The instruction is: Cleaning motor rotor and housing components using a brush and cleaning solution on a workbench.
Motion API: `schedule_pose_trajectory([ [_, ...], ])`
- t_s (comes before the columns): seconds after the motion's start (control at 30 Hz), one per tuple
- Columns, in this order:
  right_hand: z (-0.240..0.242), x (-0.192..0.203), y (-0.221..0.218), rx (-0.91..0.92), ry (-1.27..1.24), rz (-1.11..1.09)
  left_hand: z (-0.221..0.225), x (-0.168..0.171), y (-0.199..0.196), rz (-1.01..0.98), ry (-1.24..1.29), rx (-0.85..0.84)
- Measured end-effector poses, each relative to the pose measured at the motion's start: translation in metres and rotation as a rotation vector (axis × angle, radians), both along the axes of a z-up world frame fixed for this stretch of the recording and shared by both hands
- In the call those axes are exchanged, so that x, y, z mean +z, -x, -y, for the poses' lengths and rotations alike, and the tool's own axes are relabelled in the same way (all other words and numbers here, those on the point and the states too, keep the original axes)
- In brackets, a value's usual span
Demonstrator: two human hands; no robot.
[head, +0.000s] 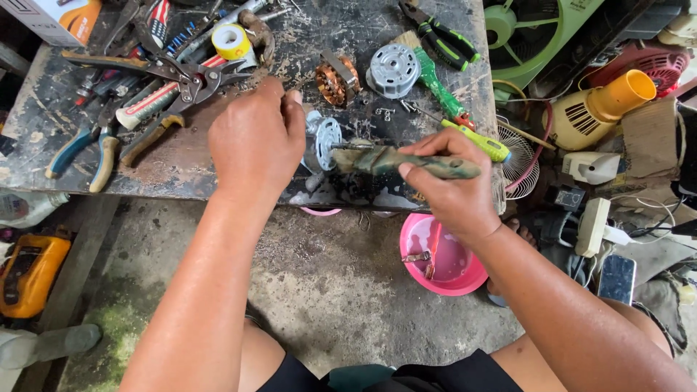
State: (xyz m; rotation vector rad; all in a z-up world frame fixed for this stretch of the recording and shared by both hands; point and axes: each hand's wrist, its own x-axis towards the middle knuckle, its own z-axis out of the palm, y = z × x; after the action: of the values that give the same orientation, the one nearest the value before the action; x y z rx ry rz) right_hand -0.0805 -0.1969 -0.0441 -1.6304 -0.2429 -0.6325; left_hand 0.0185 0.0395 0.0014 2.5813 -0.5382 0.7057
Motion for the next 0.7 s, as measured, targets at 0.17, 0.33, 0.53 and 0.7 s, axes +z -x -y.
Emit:
schedule_pose_trajectory([
  [0.17, 0.016, -0.004, -0.005, -0.032, 0.043, 0.011, 0.017, 0.004, 0.009, -0.021, 0.034, -0.064],
  [0.33, 0.017, -0.002, 0.003, -0.094, 0.095, 0.033, 0.023, 0.001, 0.013, 0.034, 0.029, -0.154],
  [0.53, 0.025, 0.019, 0.013, -0.163, 0.179, 0.102, 0.020, -0.004, 0.010, -0.028, 0.381, -0.309],
  [0.7, 0.015, 0.014, 0.015, -0.144, 0.265, 0.174, 0.009, -0.015, 0.014, -0.142, 0.527, -0.357],
])
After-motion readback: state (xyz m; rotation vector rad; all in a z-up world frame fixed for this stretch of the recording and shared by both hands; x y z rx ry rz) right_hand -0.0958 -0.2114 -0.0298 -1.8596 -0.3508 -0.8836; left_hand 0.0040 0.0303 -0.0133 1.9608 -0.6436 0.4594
